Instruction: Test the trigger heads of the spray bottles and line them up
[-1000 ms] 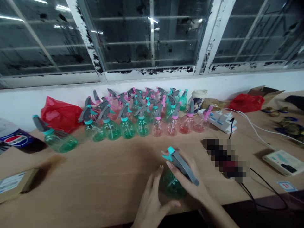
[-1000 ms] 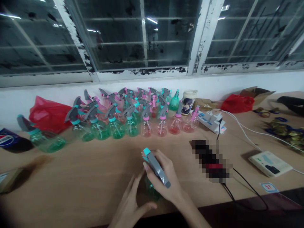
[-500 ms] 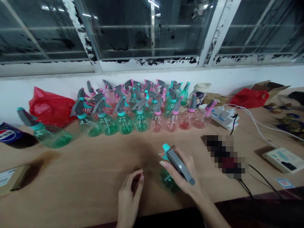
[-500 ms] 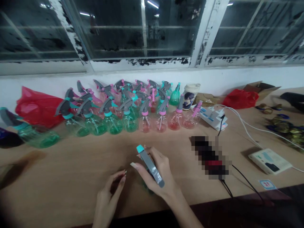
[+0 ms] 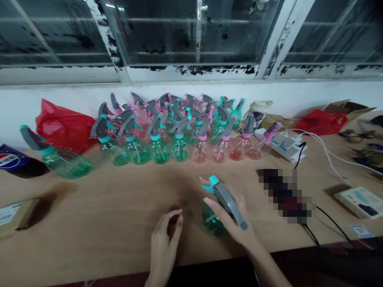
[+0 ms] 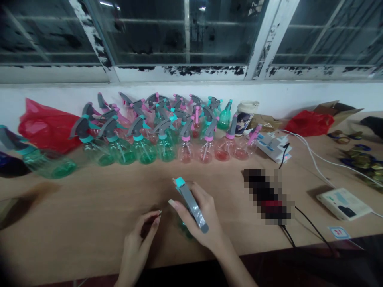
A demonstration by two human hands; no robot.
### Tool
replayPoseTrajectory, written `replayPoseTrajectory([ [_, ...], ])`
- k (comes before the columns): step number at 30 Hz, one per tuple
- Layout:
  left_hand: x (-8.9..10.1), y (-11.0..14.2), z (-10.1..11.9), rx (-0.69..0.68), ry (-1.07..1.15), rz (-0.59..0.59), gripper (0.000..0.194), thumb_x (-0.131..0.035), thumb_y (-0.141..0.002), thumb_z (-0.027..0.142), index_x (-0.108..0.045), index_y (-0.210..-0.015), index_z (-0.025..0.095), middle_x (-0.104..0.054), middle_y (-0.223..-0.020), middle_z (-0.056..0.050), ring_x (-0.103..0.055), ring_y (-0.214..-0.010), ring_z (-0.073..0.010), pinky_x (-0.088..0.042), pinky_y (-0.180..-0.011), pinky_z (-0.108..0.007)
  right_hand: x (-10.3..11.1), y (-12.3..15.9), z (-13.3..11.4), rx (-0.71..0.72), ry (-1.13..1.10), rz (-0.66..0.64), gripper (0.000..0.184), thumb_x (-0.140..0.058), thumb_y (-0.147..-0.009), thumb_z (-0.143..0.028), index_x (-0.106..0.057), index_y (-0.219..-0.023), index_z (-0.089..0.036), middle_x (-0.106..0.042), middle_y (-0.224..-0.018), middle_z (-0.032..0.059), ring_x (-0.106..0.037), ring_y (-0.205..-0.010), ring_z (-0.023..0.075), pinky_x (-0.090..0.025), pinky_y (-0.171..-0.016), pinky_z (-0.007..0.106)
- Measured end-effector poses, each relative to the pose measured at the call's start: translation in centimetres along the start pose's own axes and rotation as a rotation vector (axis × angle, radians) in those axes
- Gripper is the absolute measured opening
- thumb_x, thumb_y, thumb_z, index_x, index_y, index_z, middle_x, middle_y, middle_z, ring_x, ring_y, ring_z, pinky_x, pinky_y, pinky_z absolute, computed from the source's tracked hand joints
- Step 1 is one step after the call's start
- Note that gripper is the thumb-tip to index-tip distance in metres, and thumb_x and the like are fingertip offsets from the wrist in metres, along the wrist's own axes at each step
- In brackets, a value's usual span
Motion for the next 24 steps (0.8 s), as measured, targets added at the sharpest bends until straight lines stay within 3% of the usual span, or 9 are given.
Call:
replayPoseTrajectory([
  [5,-0.11,0.01,0.09,0.003,-0.005,-0.014,0.024,-0.050,-0.089,0.040,-0.065,-0.096,0.023,-0.070,-0.093,-0.005,-0.068,-0.084,-0.0220,-0.055,-0.073,-0.033,-0.16,0.20,0.32,-0.014,-0.011,-0.013,0.033,-0.059,-0.085,-0.027,-0.058,-0.118,-0.032,-0.066,-0.110,0.0012,-0.061,-0.106,0.0190,-0.046,-0.096,0.034],
  [13,0.02,0.11,0.13,-0.002,-0.014,-0.020,0.022,-0.050,-0.090,0.038,-0.064,-0.097,0.024,-0.070,-0.094,-0.005,-0.068,-0.087,-0.0214,-0.054,-0.075,-0.032,-0.08,0.18,0.31,-0.030,0.016,-0.020,0.032,-0.058,-0.086,-0.028,-0.059,-0.118,-0.030,-0.067,-0.112,0.0028,-0.062,-0.107,0.0210,-0.047,-0.096,0.036],
  [20,-0.07,0.00,0.13,0.005,-0.023,-0.027,0.021,-0.050,-0.089,0.038,-0.064,-0.097,0.024,-0.070,-0.093,-0.004,-0.068,-0.087,-0.0216,-0.054,-0.075,-0.033,-0.12,0.00,0.10,-0.018,0.029,0.041,0.024,-0.057,-0.086,-0.028,-0.063,-0.109,-0.028,-0.068,-0.106,0.0032,-0.064,-0.103,0.0210,-0.050,-0.089,0.036],
  [24,-0.12,0.03,0.06,0.021,-0.018,-0.034,0.023,-0.049,-0.090,0.039,-0.064,-0.097,0.023,-0.070,-0.093,-0.005,-0.068,-0.084,-0.0215,-0.054,-0.074,-0.033,0.02,-0.07,0.16,-0.050,0.039,0.034,0.016,-0.057,-0.086,-0.031,-0.066,-0.098,-0.024,-0.070,-0.093,0.0033,-0.067,-0.089,0.0201,-0.053,-0.078,0.033],
])
Point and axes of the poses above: each hand's wrist, its own y-axis away from the middle knuckle, its own x-axis out of the back of the hand, z = x × y, the point moved 4 cm from there along -y, towards the middle knuckle
